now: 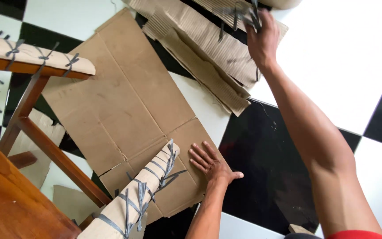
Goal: Wrapping furniture legs with cardboard and securing them with elastic ties
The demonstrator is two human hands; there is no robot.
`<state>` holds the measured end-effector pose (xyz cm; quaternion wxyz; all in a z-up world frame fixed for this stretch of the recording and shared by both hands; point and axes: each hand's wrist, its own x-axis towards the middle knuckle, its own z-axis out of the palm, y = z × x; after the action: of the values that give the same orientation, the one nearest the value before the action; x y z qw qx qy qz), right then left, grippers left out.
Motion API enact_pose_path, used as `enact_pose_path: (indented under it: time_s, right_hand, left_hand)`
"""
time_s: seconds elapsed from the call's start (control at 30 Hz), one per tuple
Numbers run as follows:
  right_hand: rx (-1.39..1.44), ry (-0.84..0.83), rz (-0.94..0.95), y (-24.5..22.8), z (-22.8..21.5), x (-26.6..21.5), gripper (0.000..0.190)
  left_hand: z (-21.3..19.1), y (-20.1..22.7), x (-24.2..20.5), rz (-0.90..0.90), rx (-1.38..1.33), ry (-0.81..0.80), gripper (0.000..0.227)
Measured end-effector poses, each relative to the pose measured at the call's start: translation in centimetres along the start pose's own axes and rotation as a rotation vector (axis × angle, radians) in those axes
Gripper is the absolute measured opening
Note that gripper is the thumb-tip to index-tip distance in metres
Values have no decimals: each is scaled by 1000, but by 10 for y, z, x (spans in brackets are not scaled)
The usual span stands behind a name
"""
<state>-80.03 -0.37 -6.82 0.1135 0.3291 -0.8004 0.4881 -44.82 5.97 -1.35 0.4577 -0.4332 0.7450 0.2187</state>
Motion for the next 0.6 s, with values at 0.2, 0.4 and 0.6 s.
enact_pose_path:
  time_s: [0.2,0.4,0.6]
  right_hand:
    - [-233,-169,72,55,53,20,83]
    - [-316,-2,117,62,53,25,18]
    - [233,88,-189,-49,-44,1,29]
  left_hand:
    - [7,0,-1,-7,-55,19,166]
    - [8,-5,2,17,-7,53,165]
    - [10,-5,-3,48,-11,62,163]
